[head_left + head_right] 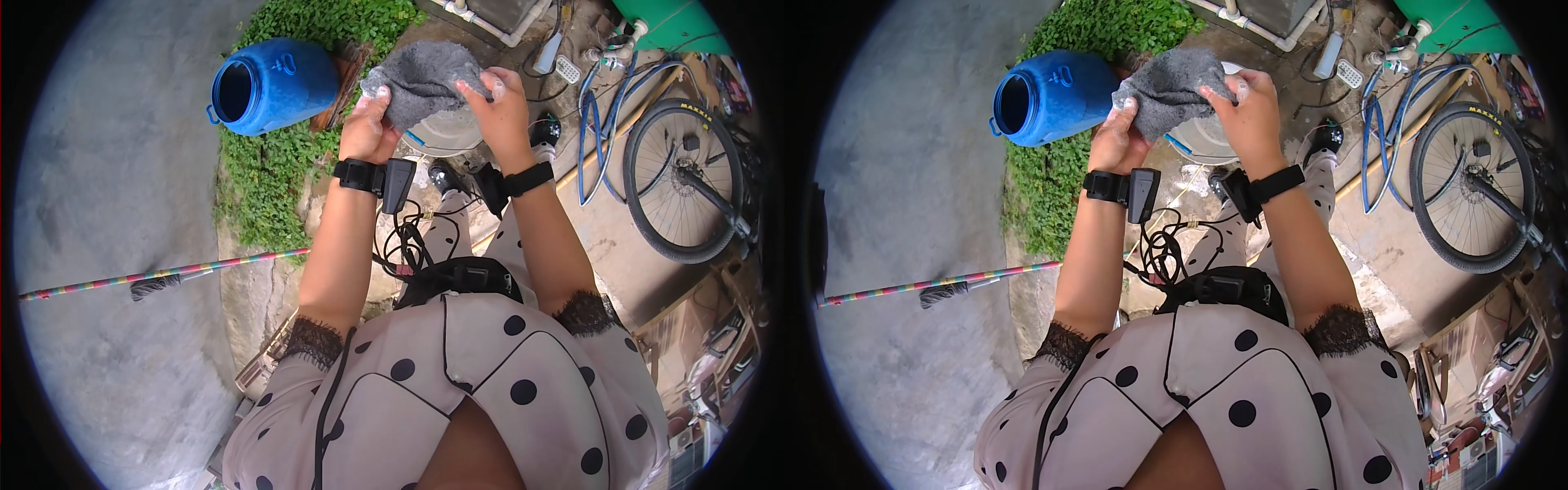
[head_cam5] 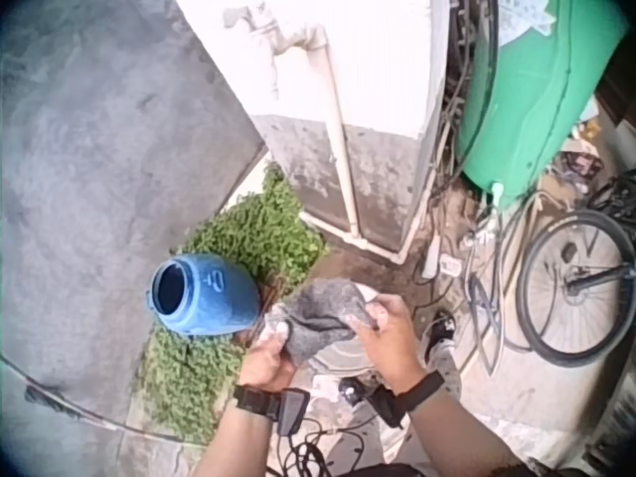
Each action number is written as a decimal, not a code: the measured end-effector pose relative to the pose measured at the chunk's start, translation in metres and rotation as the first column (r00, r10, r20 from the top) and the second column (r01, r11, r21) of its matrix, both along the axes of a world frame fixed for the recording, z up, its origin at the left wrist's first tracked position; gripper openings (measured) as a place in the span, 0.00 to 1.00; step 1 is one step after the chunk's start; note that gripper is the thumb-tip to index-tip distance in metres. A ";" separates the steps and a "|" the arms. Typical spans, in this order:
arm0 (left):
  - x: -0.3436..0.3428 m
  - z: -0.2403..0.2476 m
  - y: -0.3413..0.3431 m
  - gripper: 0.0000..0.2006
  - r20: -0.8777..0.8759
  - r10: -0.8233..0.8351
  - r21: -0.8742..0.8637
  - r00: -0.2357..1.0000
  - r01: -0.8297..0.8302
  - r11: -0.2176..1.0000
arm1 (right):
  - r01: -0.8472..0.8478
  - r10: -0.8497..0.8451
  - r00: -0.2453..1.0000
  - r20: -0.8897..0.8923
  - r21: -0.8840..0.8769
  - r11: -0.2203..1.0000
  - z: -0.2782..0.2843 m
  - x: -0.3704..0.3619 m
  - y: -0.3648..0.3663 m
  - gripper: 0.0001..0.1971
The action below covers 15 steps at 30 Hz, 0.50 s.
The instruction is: The person washes a rag by hand using soapy water from a bucket, pours out the bucket, and rinses the rag under running water from a faucet.
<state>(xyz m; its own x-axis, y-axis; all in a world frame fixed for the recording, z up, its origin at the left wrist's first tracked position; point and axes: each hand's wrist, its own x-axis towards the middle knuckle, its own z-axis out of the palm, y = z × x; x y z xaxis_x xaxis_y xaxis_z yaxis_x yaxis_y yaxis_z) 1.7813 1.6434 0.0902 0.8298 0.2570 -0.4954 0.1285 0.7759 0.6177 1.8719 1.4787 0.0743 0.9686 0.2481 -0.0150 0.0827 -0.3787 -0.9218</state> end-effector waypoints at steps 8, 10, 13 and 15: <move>0.005 0.001 -0.017 0.09 -0.010 0.100 0.001 0.995 -0.100 0.995 | -0.314 0.279 0.913 0.299 0.076 0.946 0.017 -0.038 0.031 0.16; 0.009 0.016 -0.029 0.06 -0.078 0.129 -0.039 0.989 -0.133 0.990 | -0.208 0.175 0.952 0.251 0.109 0.972 0.006 -0.025 0.034 0.16; 0.007 0.008 -0.024 0.10 -0.152 0.099 0.021 0.983 -0.097 0.995 | -0.079 0.071 0.975 0.209 0.030 0.996 -0.013 -0.008 0.042 0.15; 0.007 0.009 -0.025 0.09 -0.137 0.133 0.000 0.982 -0.134 0.991 | -0.069 0.063 0.983 0.173 0.029 0.997 -0.015 -0.014 0.041 0.14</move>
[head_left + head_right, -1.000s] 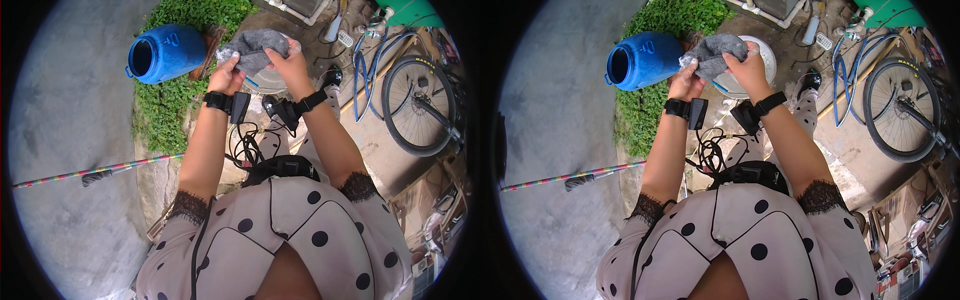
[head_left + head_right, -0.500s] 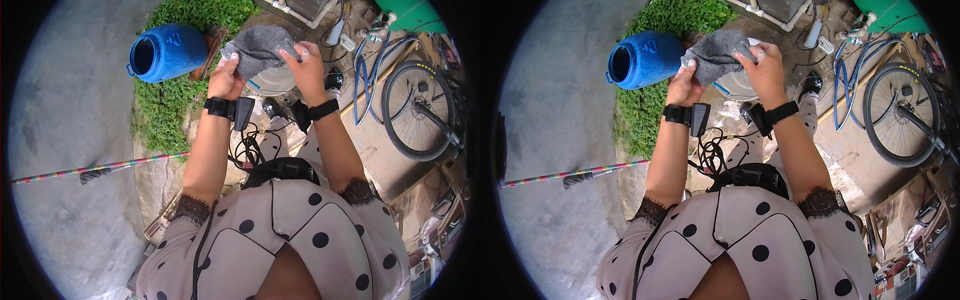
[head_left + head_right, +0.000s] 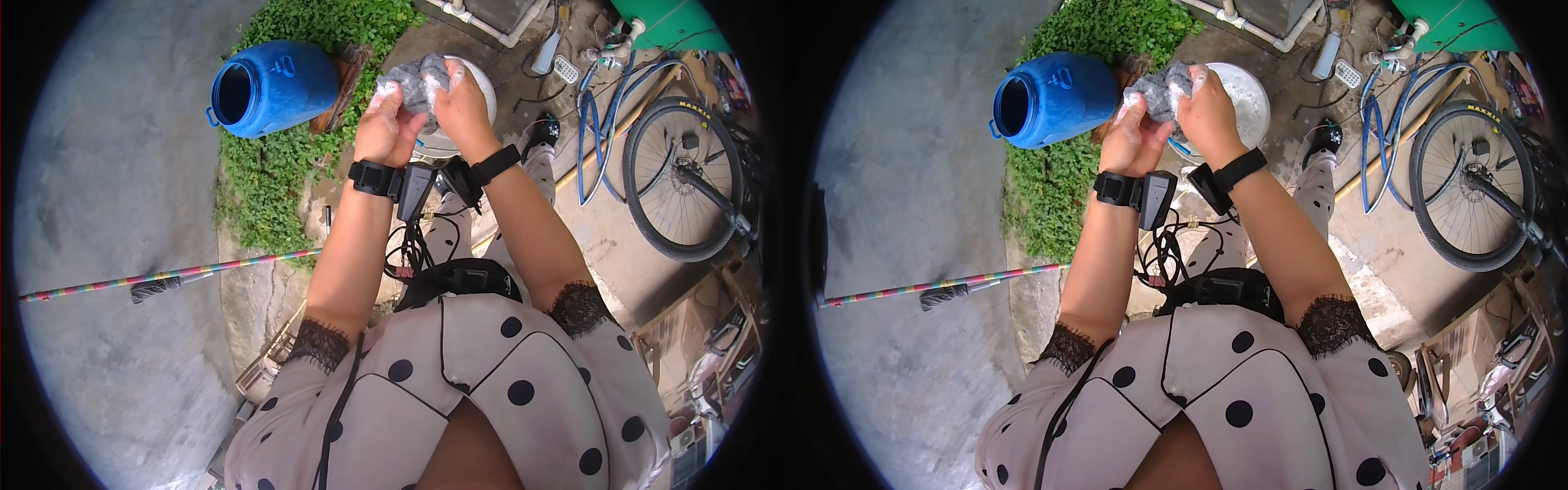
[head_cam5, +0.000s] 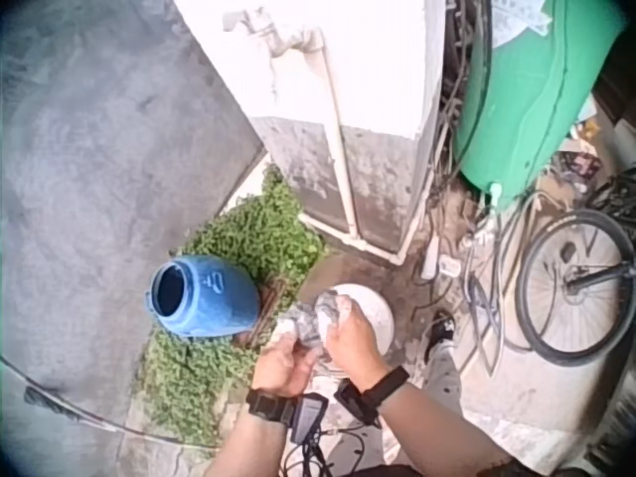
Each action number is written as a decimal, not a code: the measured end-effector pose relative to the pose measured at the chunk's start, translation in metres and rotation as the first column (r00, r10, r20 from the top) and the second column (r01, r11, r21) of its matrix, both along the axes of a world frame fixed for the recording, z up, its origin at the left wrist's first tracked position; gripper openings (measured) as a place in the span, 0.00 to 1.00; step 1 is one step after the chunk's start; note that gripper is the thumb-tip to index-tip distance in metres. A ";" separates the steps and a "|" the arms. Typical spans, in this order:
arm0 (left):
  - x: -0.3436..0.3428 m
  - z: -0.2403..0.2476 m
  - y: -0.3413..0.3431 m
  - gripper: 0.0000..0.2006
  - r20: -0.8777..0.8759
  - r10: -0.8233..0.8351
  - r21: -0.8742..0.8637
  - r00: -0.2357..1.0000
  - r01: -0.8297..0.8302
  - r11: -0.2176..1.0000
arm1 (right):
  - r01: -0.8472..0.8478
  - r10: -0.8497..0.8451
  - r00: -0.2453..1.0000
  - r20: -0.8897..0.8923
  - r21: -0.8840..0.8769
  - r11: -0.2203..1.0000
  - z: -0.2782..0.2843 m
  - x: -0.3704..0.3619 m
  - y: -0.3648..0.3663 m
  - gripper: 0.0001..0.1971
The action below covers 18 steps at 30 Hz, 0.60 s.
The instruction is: The person washes a rag by hand using soapy water from a bucket, pours out the bucket, and rinses the rag under running water from a faucet.
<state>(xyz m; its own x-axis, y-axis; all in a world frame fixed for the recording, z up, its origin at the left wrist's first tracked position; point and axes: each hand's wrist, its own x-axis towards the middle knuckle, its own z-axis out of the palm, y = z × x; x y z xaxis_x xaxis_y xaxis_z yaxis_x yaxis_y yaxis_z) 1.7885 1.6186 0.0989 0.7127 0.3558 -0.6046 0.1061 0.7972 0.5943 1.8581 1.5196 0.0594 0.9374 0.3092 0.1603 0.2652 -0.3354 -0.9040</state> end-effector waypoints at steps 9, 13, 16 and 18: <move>0.001 0.003 0.001 0.14 0.072 0.067 -0.050 0.995 -0.064 0.997 | -0.109 0.111 0.994 0.012 -0.119 0.987 -0.010 0.009 -0.015 0.18; 0.003 0.010 0.004 0.15 0.053 0.052 -0.037 0.997 -0.050 0.998 | -0.071 0.059 0.990 -0.125 -0.087 0.994 0.002 0.018 -0.022 0.17; 0.003 0.007 0.007 0.13 0.021 0.079 -0.014 0.997 -0.078 0.997 | -0.178 0.179 0.981 -0.068 0.020 0.984 0.027 0.001 -0.020 0.16; 0.006 0.006 0.005 0.13 0.165 0.063 -0.041 0.984 -0.057 0.998 | -0.344 0.339 0.924 0.175 0.000 0.939 0.033 -0.012 -0.017 0.17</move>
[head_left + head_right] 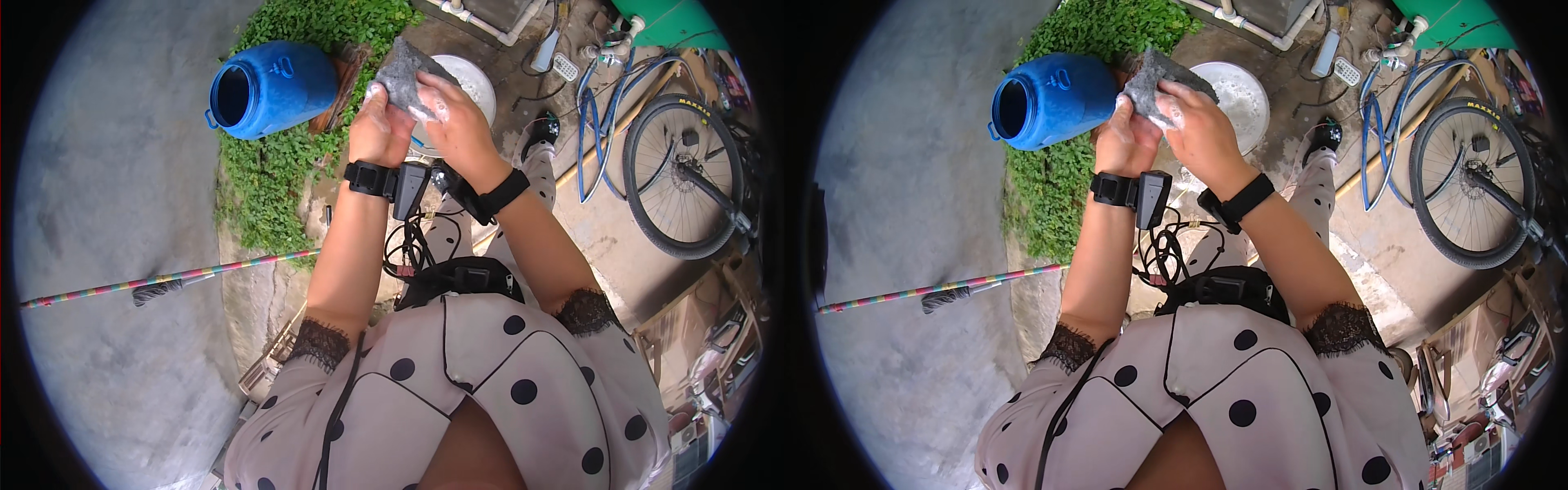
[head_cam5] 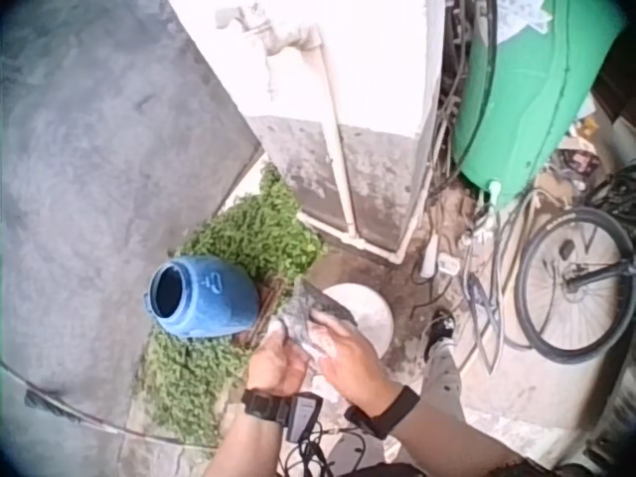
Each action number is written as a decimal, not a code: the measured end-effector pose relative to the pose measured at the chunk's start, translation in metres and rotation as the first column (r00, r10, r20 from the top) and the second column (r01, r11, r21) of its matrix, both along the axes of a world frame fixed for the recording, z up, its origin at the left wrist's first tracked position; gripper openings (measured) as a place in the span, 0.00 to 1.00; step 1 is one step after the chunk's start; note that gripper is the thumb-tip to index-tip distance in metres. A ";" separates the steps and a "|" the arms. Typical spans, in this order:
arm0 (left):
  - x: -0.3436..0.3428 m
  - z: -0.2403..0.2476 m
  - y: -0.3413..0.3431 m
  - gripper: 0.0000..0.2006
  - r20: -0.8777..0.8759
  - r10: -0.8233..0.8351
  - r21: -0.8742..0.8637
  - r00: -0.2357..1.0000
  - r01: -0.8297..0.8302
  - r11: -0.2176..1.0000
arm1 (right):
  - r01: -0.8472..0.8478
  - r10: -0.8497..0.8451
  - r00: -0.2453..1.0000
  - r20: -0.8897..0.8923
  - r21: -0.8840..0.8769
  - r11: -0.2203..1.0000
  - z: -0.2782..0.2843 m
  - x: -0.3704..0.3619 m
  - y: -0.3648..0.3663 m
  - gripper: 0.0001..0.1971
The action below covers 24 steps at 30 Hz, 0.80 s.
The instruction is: The person washes a rag by hand using soapy water from a bucket, pours out the bucket, and rinses the rag under running water from a faucet.
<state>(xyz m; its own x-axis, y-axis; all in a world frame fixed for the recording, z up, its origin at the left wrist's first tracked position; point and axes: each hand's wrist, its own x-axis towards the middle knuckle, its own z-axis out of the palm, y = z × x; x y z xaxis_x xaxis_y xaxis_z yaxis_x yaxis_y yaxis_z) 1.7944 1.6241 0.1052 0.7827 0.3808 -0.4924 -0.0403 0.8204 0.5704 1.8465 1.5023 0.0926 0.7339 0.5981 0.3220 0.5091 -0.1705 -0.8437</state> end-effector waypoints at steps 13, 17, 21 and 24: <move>0.005 0.007 -0.005 0.16 -0.026 -0.016 -0.014 1.000 0.015 1.000 | -0.046 0.045 0.995 -0.093 -0.012 0.999 -0.004 -0.020 0.000 0.19; 0.001 0.003 -0.007 0.16 -0.039 -0.064 -0.075 0.997 0.061 0.995 | 0.032 -0.111 0.918 -0.380 -0.209 0.977 -0.013 0.011 0.003 0.20; -0.002 0.006 0.005 0.16 0.004 -0.057 -0.064 0.998 0.057 0.996 | -0.160 0.147 0.973 -0.180 -0.057 0.986 0.002 -0.024 -0.004 0.22; 0.000 0.009 -0.003 0.16 0.031 -0.059 -0.051 0.998 0.061 0.997 | 0.060 -0.051 0.963 -0.264 0.026 0.998 -0.009 -0.008 0.001 0.21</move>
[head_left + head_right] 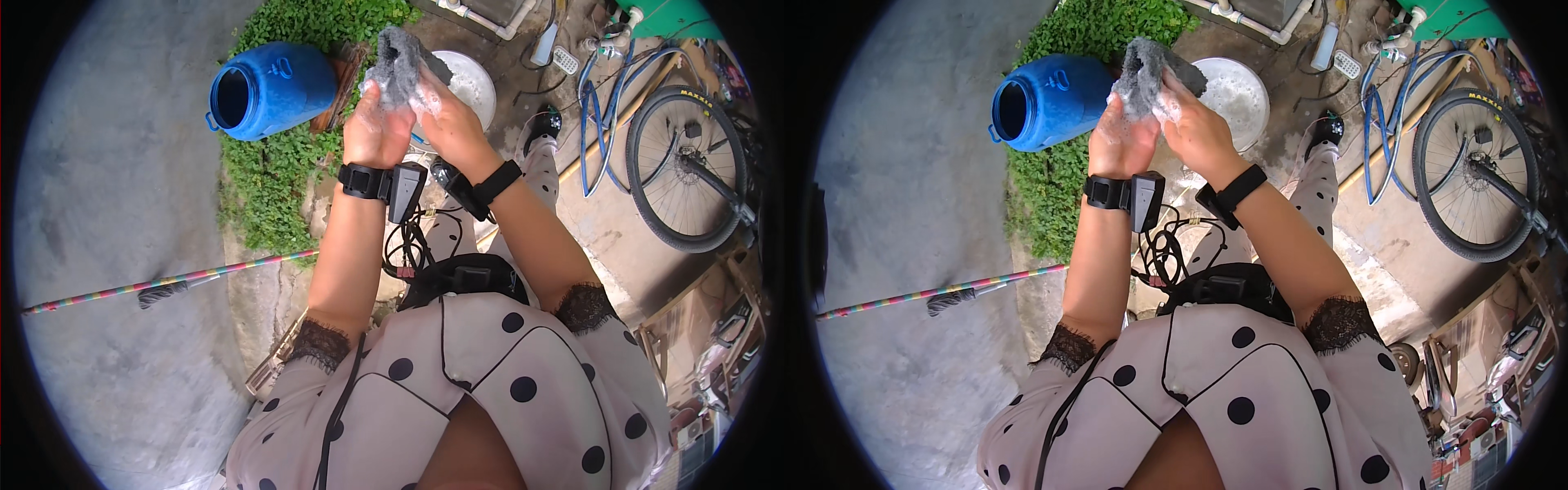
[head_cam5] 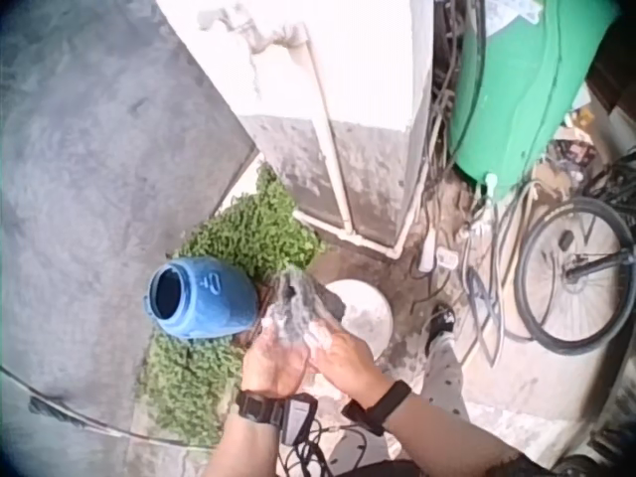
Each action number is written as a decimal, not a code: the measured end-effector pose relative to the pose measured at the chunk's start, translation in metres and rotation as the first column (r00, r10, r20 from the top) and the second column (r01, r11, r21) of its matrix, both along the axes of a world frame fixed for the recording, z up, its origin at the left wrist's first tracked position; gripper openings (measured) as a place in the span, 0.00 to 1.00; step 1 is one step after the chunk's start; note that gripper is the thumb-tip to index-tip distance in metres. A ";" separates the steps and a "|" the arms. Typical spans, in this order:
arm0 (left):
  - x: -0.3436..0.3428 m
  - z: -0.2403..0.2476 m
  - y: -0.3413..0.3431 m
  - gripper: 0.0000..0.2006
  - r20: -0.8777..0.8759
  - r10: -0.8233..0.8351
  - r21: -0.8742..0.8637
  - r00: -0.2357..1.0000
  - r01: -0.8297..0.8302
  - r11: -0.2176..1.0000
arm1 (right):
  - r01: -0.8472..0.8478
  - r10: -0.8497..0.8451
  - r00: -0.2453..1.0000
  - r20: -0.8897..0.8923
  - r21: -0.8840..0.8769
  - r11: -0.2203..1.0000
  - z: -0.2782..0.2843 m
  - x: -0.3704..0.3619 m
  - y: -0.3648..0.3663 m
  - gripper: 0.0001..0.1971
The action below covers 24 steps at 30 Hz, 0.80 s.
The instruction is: The person washes a rag by hand using soapy water from a bucket, pours out the bucket, and rinses the rag under running water from a faucet.
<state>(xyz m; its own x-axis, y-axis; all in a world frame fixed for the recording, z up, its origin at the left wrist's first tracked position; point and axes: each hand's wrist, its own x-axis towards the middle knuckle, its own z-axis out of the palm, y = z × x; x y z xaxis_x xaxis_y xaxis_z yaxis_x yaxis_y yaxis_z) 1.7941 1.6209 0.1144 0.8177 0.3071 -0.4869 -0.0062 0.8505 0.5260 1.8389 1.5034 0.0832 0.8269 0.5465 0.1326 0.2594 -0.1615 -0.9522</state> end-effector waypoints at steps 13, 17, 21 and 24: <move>-0.015 0.008 -0.001 0.17 -0.037 -0.042 -0.095 0.998 0.038 0.995 | -0.232 0.106 0.935 -0.339 -0.355 0.906 -0.009 0.031 0.004 0.24; -0.017 0.012 0.007 0.19 -0.013 -0.019 -0.054 1.000 0.018 0.998 | -0.152 0.156 0.987 0.044 -0.081 0.985 0.006 -0.024 0.001 0.26; -0.030 0.004 0.019 0.20 0.066 -0.059 -0.150 0.996 0.069 0.986 | -0.069 0.069 0.997 -0.037 -0.004 0.998 0.012 -0.012 0.009 0.20; -0.027 0.018 0.006 0.21 0.170 -0.103 -0.239 0.980 0.142 0.961 | -0.020 -0.017 0.946 -0.325 -0.110 0.994 -0.023 0.043 0.007 0.21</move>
